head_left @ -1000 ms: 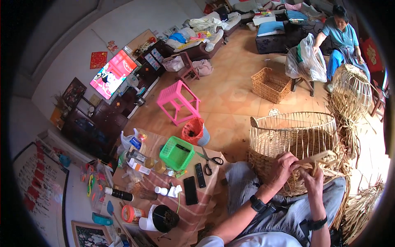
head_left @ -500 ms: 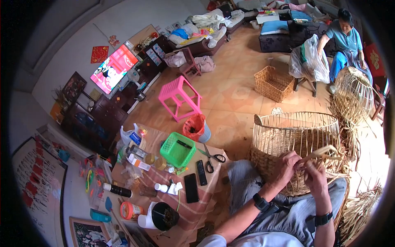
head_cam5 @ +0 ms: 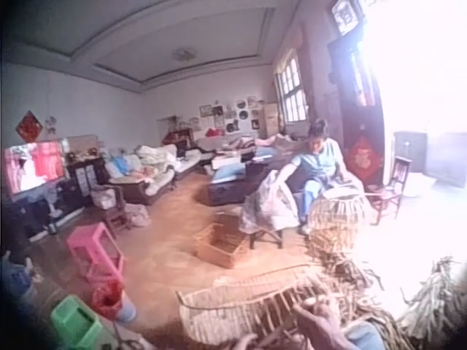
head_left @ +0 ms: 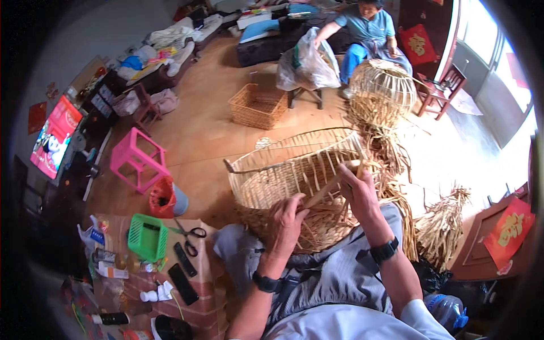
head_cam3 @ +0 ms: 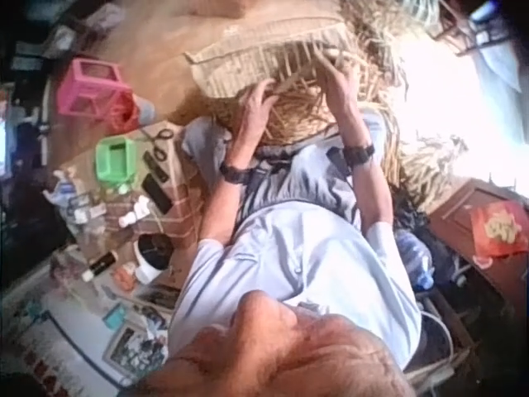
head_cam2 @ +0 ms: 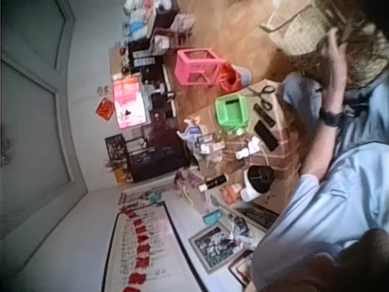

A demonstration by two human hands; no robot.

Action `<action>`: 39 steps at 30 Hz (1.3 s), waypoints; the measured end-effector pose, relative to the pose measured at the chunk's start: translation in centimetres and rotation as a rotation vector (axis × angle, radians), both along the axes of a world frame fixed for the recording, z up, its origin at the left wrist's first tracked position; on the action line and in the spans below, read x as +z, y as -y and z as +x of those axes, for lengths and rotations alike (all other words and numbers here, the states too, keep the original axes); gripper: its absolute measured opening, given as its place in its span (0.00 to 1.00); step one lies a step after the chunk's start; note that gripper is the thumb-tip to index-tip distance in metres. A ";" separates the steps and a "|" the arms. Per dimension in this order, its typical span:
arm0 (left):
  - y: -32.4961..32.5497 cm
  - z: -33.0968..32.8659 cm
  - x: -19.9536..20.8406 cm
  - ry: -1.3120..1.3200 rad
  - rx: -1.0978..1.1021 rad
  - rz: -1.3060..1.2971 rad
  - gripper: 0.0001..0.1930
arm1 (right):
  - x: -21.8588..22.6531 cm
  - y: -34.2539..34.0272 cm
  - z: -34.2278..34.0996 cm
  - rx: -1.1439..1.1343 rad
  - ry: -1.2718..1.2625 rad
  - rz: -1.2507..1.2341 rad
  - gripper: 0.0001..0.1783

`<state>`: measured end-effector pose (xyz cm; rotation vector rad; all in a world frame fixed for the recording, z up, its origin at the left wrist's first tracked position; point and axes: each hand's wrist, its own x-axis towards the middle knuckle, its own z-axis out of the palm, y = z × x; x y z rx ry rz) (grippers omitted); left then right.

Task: Weaving a large wicker or bamboo basket by hand.

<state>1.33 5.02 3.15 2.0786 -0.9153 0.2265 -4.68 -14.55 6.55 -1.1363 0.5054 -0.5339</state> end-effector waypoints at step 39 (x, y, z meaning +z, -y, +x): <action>1.6 -0.5 -2.0 -0.012 0.009 0.032 0.09 | -5.4 3.7 -2.2 0.215 0.075 0.010 0.09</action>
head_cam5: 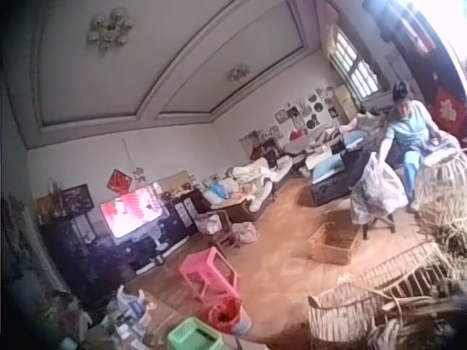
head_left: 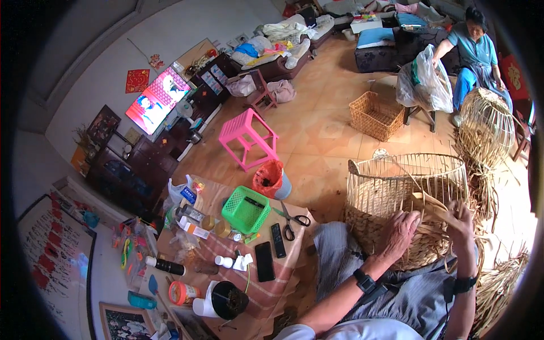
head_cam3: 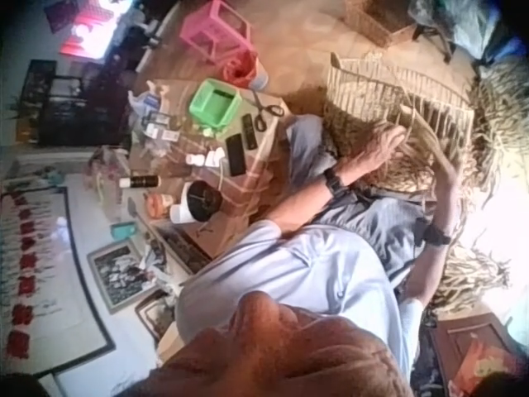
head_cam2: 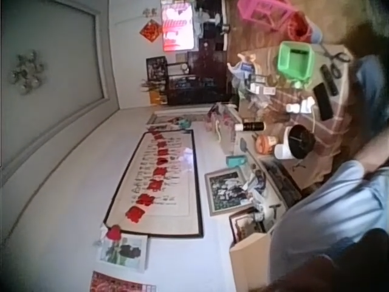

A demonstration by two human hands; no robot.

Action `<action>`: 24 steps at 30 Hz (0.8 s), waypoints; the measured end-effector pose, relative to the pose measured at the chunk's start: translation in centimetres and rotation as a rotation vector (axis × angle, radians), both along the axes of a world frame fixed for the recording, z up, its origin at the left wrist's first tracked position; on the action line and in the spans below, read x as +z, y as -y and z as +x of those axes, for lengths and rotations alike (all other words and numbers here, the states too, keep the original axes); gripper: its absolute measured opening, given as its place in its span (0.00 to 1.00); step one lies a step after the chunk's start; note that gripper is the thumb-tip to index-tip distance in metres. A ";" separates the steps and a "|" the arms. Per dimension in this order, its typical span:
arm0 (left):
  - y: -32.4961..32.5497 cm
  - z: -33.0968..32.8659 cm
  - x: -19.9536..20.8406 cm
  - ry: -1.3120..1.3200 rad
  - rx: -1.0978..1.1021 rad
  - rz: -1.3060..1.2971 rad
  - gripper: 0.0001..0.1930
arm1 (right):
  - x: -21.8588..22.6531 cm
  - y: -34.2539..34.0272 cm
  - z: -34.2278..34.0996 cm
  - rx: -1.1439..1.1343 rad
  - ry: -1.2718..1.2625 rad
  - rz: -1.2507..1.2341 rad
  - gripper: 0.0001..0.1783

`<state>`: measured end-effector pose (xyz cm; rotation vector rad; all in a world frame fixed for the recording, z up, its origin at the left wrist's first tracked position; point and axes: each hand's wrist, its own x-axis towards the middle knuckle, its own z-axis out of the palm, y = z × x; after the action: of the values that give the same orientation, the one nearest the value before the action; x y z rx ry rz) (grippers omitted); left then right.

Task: Weaving a large wicker or bamboo basket by hand.

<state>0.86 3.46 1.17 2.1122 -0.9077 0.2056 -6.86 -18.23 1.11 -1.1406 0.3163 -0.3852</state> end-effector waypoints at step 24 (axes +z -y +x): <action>0.9 -0.3 0.0 0.124 0.008 -0.070 0.08 | -3.3 1.8 -7.6 -0.134 -0.358 -0.018 0.15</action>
<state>0.54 2.52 1.20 2.0566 -0.9507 0.3713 -14.41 -20.01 -2.19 -1.2082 0.7063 -0.2998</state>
